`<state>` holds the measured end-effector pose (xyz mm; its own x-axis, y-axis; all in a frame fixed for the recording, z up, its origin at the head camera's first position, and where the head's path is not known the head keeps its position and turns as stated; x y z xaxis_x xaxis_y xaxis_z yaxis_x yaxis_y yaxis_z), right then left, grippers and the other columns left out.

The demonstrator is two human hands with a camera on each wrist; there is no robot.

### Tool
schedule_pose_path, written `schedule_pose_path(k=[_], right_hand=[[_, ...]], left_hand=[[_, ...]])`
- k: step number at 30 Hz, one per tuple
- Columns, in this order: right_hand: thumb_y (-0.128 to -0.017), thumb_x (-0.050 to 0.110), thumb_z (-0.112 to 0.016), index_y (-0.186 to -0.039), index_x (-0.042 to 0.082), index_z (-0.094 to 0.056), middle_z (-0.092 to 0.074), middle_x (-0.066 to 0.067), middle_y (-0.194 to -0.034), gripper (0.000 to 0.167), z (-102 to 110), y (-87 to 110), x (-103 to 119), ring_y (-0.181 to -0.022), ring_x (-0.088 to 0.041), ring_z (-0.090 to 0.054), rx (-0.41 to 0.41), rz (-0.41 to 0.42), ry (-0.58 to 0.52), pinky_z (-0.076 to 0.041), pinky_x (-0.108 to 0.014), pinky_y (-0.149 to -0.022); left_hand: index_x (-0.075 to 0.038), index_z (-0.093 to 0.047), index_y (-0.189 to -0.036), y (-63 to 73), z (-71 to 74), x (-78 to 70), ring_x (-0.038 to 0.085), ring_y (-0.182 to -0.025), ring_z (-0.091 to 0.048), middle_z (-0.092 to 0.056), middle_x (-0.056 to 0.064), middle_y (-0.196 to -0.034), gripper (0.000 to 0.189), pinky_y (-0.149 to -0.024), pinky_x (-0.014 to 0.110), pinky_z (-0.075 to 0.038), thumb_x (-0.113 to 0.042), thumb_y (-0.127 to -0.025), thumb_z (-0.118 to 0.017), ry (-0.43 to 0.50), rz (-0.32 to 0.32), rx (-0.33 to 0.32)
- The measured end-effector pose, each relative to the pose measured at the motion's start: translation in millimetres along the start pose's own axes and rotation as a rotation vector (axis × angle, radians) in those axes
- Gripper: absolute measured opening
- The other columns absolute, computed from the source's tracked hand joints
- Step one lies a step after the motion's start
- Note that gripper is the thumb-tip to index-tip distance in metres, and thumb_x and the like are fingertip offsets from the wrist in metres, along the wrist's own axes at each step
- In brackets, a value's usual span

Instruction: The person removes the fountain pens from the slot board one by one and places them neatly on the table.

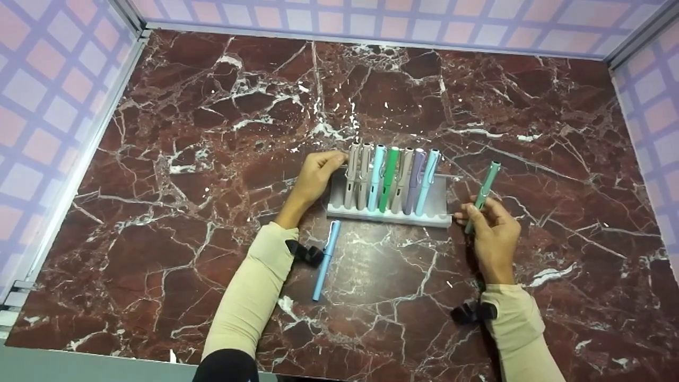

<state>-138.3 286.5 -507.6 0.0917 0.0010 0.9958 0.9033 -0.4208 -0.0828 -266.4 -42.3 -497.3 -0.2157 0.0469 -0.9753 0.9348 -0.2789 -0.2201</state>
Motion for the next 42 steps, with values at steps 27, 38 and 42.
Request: schedule_pose_path(k=[27,38,42], right_hand=[[-0.091,-0.009,-0.065,-0.111,-0.024,-0.058,-0.074,-0.011,-0.083,0.026,2,16.9,4,-0.068,-0.019,-0.072,0.021,-0.013,-0.065,-0.061,-0.031,-0.068],[-0.090,-0.010,-0.065,-0.111,-0.024,-0.059,-0.073,-0.012,-0.084,0.026,1,19.7,4,-0.069,-0.019,-0.073,0.030,-0.018,-0.070,-0.061,-0.031,-0.070],[-0.090,-0.012,-0.064,-0.111,-0.024,-0.059,-0.074,-0.009,-0.083,0.025,2,22.0,3,-0.067,-0.017,-0.072,0.026,-0.027,-0.055,-0.061,-0.029,-0.067]], left_hand=[[0.019,-0.067,-0.104,-0.3,-0.3,-2.3,0.008,-0.092,-0.067,-0.071,0.029,-0.102,0.027,-0.095,0.034,-0.054,0.000,-0.098,-0.048,0.004,-0.016,0.003],[0.017,-0.067,-0.103,1.1,0.3,-2.2,0.011,-0.095,-0.068,-0.071,0.029,-0.105,0.027,-0.097,0.036,-0.053,-0.002,-0.099,-0.048,-0.019,0.000,0.003],[0.016,-0.067,-0.103,0.4,0.2,-2.6,0.011,-0.093,-0.067,-0.071,0.029,-0.104,0.028,-0.095,0.035,-0.054,-0.003,-0.098,-0.048,-0.020,-0.002,0.004]])
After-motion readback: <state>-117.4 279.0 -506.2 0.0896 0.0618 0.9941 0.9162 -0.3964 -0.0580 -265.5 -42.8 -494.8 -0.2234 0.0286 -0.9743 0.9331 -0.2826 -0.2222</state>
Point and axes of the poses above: each hand's wrist, its own y-axis away from the middle knuckle, its own z-axis out of the back of the hand, x = y × z, the point moved 8 cm from there along -y, towards the middle knuckle
